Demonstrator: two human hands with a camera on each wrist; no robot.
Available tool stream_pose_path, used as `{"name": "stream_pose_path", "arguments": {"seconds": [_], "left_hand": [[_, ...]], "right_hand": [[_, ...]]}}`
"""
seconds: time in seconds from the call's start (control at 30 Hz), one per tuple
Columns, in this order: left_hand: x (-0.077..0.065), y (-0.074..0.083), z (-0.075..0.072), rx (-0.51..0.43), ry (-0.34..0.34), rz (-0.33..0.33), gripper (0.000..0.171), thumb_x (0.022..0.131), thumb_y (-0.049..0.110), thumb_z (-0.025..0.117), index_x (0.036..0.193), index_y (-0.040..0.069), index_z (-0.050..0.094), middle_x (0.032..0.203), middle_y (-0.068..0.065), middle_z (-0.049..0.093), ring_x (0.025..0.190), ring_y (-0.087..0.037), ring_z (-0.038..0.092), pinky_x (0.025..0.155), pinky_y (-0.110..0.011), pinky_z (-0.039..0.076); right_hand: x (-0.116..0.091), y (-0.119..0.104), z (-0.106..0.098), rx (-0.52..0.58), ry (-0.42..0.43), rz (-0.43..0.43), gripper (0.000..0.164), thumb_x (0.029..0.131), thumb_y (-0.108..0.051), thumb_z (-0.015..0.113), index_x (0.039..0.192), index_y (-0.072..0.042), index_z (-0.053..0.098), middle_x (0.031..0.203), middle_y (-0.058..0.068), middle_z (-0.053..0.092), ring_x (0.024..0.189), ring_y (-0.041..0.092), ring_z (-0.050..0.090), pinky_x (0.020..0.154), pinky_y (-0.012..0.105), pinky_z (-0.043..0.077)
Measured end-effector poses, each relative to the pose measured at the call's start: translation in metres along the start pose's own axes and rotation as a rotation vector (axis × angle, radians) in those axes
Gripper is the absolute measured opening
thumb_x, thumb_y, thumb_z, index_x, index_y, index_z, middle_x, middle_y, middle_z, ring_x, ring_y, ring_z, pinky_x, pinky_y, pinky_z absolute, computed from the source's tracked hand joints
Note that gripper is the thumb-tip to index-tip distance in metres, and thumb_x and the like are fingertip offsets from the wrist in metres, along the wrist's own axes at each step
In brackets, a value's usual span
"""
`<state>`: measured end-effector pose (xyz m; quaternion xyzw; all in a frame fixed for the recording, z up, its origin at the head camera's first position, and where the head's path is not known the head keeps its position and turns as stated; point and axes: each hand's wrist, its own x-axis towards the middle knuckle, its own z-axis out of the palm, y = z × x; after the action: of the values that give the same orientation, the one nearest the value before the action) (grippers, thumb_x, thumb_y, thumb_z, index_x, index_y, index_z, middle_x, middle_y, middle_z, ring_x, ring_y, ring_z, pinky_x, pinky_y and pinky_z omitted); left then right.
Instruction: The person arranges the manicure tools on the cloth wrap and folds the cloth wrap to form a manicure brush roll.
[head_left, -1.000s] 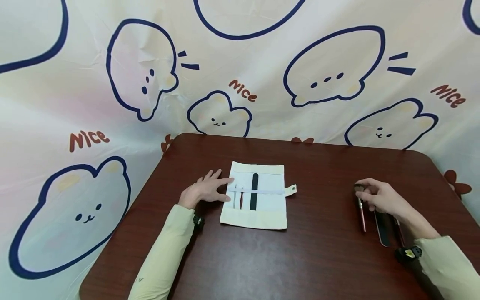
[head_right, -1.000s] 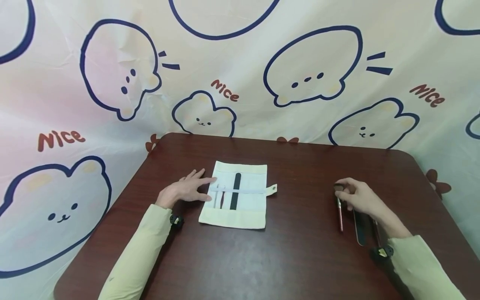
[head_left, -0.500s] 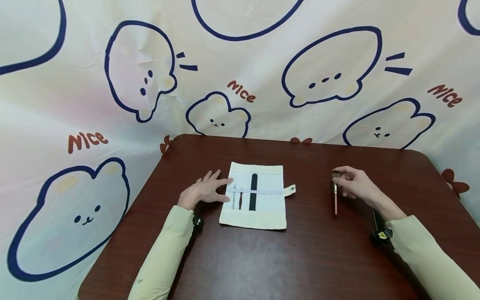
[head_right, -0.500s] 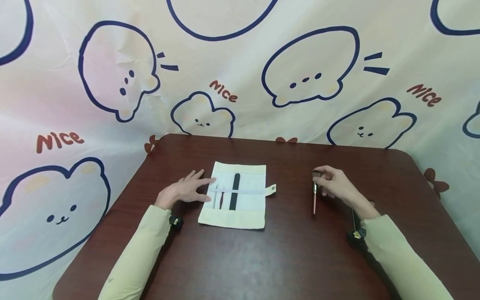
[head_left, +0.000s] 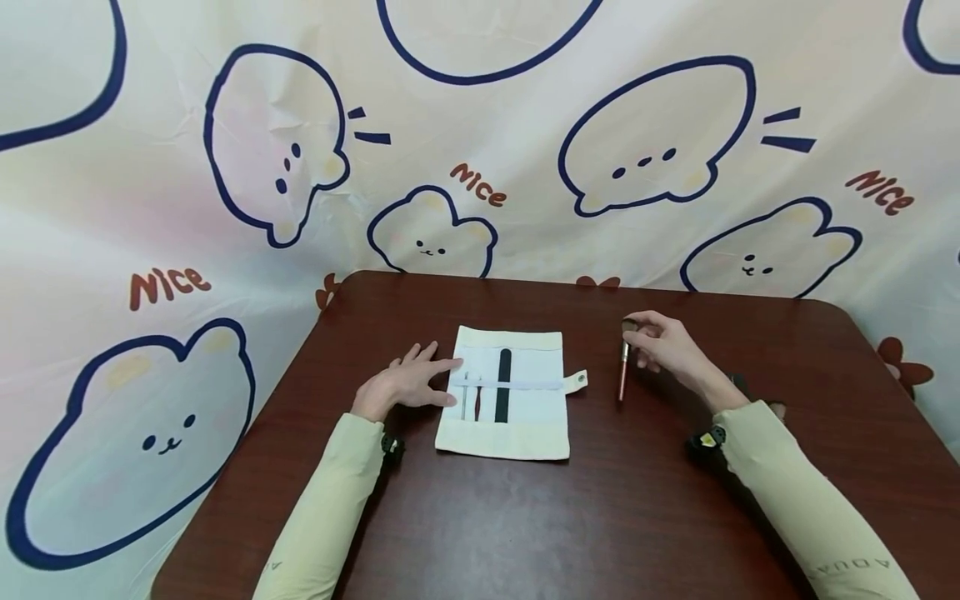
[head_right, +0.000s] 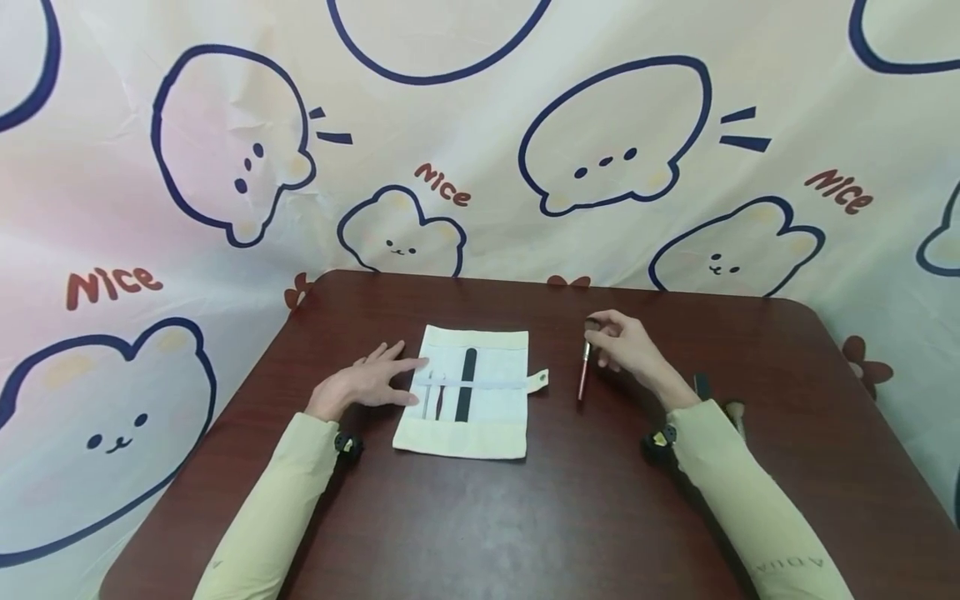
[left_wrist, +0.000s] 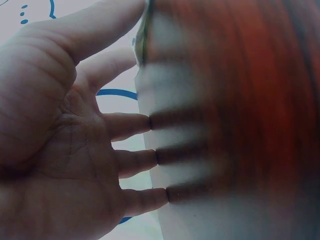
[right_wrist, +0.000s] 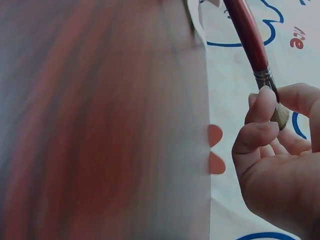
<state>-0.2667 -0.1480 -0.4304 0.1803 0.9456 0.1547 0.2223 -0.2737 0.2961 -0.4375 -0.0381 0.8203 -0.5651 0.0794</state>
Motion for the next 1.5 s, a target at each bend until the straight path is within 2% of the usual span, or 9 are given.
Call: {"name": "stream_pose_path", "arguments": {"seconds": [0.23, 0.4, 0.63, 0.83, 1.17, 1.27, 1.5], "left_hand": [[-0.001, 0.000, 0.000, -0.009, -0.005, -0.006, 0.071, 0.090, 0.043, 0.068, 0.153, 0.031, 0.036, 0.166, -0.017, 0.006, 0.152, -0.044, 0.000, 0.117, -0.067, 0.009], [0.000, 0.000, 0.000, -0.010, -0.003, -0.008, 0.071, 0.090, 0.043, 0.068, 0.153, 0.031, 0.036, 0.166, -0.017, 0.007, 0.152, -0.044, 0.000, 0.117, -0.068, 0.009], [0.001, -0.001, 0.000, -0.001, -0.005, -0.003, 0.072, 0.090, 0.044, 0.068, 0.153, 0.031, 0.036, 0.166, -0.018, 0.007, 0.152, -0.045, 0.001, 0.117, -0.068, 0.010], [0.001, -0.001, -0.001, -0.007, -0.002, -0.008, 0.072, 0.090, 0.043, 0.068, 0.153, 0.031, 0.036, 0.166, -0.017, 0.007, 0.152, -0.044, 0.000, 0.117, -0.068, 0.009], [0.002, 0.001, -0.001, -0.001, 0.003, -0.008, 0.072, 0.090, 0.043, 0.068, 0.153, 0.030, 0.036, 0.165, -0.018, 0.008, 0.152, -0.044, 0.001, 0.117, -0.068, 0.010], [0.002, 0.000, -0.001, 0.002, 0.000, -0.009, 0.072, 0.089, 0.043, 0.068, 0.153, 0.030, 0.036, 0.165, -0.018, 0.008, 0.152, -0.045, 0.002, 0.117, -0.068, 0.010], [0.001, -0.001, 0.000, -0.003, 0.008, -0.008, 0.072, 0.089, 0.043, 0.069, 0.152, 0.030, 0.037, 0.165, -0.018, 0.008, 0.152, -0.044, 0.002, 0.117, -0.068, 0.009]], "right_hand": [[0.016, -0.010, 0.017, 0.137, 0.016, -0.005, 0.053, 0.097, -0.028, 0.063, 0.139, -0.004, 0.041, 0.083, -0.001, 0.064, 0.059, 0.013, 0.063, 0.050, 0.027, 0.052], [0.030, -0.019, 0.031, 0.183, 0.039, 0.003, 0.056, 0.097, -0.027, 0.063, 0.141, -0.002, 0.040, 0.085, -0.001, 0.066, 0.061, 0.012, 0.066, 0.052, 0.024, 0.053], [0.048, -0.025, 0.056, 0.224, 0.043, 0.034, 0.051, 0.098, -0.023, 0.061, 0.141, -0.003, 0.042, 0.091, 0.001, 0.068, 0.063, 0.012, 0.069, 0.052, 0.025, 0.054], [0.061, -0.030, 0.078, 0.211, 0.012, 0.045, 0.051, 0.098, -0.022, 0.060, 0.142, -0.005, 0.042, 0.100, 0.006, 0.068, 0.068, 0.014, 0.072, 0.057, 0.028, 0.057], [0.062, -0.038, 0.096, 0.227, -0.018, 0.085, 0.043, 0.099, -0.018, 0.059, 0.138, -0.005, 0.045, 0.096, 0.007, 0.069, 0.068, 0.017, 0.072, 0.056, 0.030, 0.056], [0.065, -0.035, 0.104, 0.192, -0.024, 0.089, 0.039, 0.099, -0.020, 0.059, 0.134, -0.007, 0.048, 0.098, 0.009, 0.069, 0.066, 0.015, 0.070, 0.056, 0.029, 0.056], [0.071, -0.034, 0.115, 0.126, -0.053, 0.097, 0.038, 0.098, -0.023, 0.061, 0.130, -0.007, 0.050, 0.089, 0.010, 0.070, 0.061, 0.016, 0.068, 0.054, 0.030, 0.055]]}}
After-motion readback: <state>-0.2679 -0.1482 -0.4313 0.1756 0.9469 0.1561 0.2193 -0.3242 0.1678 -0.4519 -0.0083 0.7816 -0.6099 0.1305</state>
